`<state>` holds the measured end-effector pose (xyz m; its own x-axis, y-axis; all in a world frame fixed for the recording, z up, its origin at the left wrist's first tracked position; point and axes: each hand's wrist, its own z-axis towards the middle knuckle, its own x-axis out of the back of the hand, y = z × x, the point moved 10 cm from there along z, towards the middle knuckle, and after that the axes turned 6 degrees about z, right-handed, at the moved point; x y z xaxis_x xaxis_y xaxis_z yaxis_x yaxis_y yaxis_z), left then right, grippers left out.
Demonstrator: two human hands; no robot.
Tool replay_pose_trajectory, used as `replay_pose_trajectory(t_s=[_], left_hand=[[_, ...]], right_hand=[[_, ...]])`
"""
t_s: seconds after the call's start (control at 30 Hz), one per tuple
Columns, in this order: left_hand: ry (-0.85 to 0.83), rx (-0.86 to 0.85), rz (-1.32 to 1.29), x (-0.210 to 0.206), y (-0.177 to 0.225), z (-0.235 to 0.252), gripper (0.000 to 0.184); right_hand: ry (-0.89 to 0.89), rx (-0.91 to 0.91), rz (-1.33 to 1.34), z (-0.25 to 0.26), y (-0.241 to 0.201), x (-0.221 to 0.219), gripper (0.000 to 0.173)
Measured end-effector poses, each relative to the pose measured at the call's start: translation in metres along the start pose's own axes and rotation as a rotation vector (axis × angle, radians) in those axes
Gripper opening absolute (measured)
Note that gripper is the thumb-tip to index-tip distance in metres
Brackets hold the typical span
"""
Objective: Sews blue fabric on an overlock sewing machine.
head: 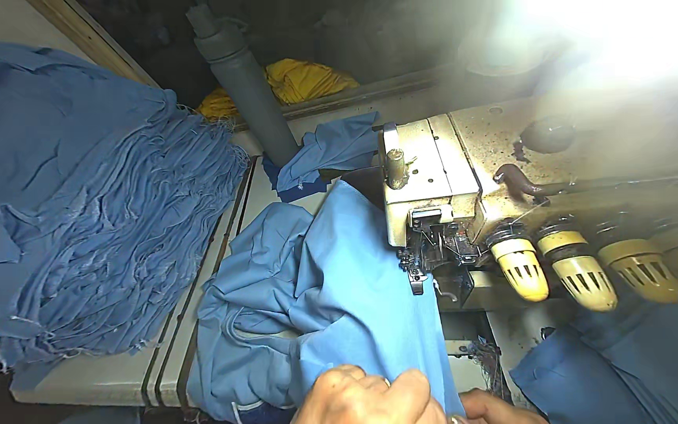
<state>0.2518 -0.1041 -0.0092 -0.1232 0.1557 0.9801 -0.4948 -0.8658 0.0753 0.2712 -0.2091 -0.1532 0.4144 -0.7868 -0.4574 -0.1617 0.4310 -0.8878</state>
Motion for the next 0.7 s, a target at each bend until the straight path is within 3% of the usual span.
replay_pose_trajectory(t_s=[0.23, 0.4, 0.7], left_hand=[[0.284, 0.092, 0.123, -0.011, -0.035, 0.03, 0.022], [0.211, 0.188, 0.182, -0.006, -0.042, 0.014, 0.017], [0.094, 0.189, -0.08, 0.01, -0.023, -0.016, 0.018]], right_hand=[[0.081, 0.189, -0.137, 0.05, -0.022, -0.018, 0.014], [0.003, 0.114, -0.208, 0.043, -0.024, -0.017, 0.01], [-0.019, 0.046, -0.1, 0.015, -0.017, -0.011, 0.017]])
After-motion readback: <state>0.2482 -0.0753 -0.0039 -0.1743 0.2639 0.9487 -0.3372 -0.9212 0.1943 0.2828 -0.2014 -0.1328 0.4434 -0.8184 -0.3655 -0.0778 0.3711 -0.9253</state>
